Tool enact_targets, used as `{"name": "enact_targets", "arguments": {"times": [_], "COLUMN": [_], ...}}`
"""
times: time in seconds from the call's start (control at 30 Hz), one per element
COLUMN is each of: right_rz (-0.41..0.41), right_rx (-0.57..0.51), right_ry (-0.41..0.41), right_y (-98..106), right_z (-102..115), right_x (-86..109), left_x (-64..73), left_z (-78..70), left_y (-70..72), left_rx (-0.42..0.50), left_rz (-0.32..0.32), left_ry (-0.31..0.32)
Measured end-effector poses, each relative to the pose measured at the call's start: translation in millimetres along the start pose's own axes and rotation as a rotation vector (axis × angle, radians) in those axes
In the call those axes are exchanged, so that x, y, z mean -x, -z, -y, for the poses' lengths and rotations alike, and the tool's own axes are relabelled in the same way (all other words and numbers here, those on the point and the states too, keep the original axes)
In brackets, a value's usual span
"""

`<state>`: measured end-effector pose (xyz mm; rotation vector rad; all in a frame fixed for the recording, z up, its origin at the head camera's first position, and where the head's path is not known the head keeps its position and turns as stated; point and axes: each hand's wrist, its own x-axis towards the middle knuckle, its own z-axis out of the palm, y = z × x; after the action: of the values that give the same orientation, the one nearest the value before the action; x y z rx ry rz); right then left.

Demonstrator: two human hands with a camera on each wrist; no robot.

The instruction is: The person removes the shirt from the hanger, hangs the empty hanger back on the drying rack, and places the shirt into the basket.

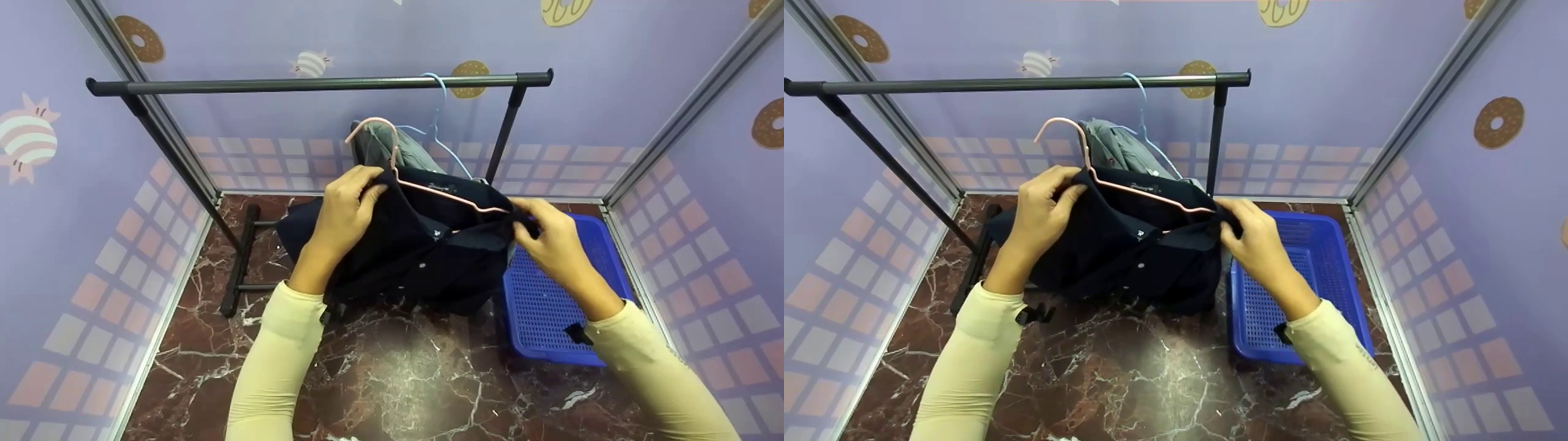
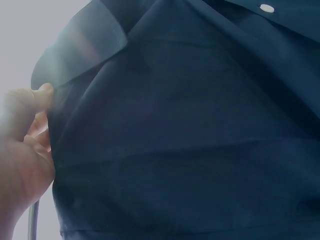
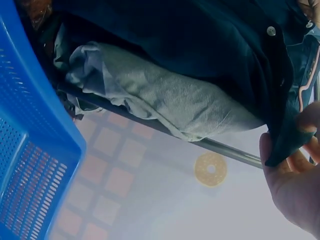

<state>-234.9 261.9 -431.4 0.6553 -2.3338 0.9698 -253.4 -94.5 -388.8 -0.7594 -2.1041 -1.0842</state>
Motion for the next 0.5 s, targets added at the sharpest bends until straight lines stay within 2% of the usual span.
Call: {"name": "enact_targets", "arguments": {"times": [0.13, 0.37, 0.5], "right_rz": [0.000, 0.023, 0.012], "right_rx": [-0.046, 0.045, 0.034], "right_ry": [-0.028, -0.050, -0.044], "right_y": [-1.9, -7.3, -7.4], "right_z": [1.9, 7.5, 6.4], "right_x": [-1.5, -4.0, -4.6], "left_x": [0.0, 0.7, 1.0], "left_z": [0.4, 1.2, 2.8], "left_y": [-0.6, -0.6, 1.6], "left_rx": [-0.009, -0.020, -0.018], "left_rz": [-0.008, -0.014, -0.024], "left_ry": [0.005, 0.004, 0.001]}}
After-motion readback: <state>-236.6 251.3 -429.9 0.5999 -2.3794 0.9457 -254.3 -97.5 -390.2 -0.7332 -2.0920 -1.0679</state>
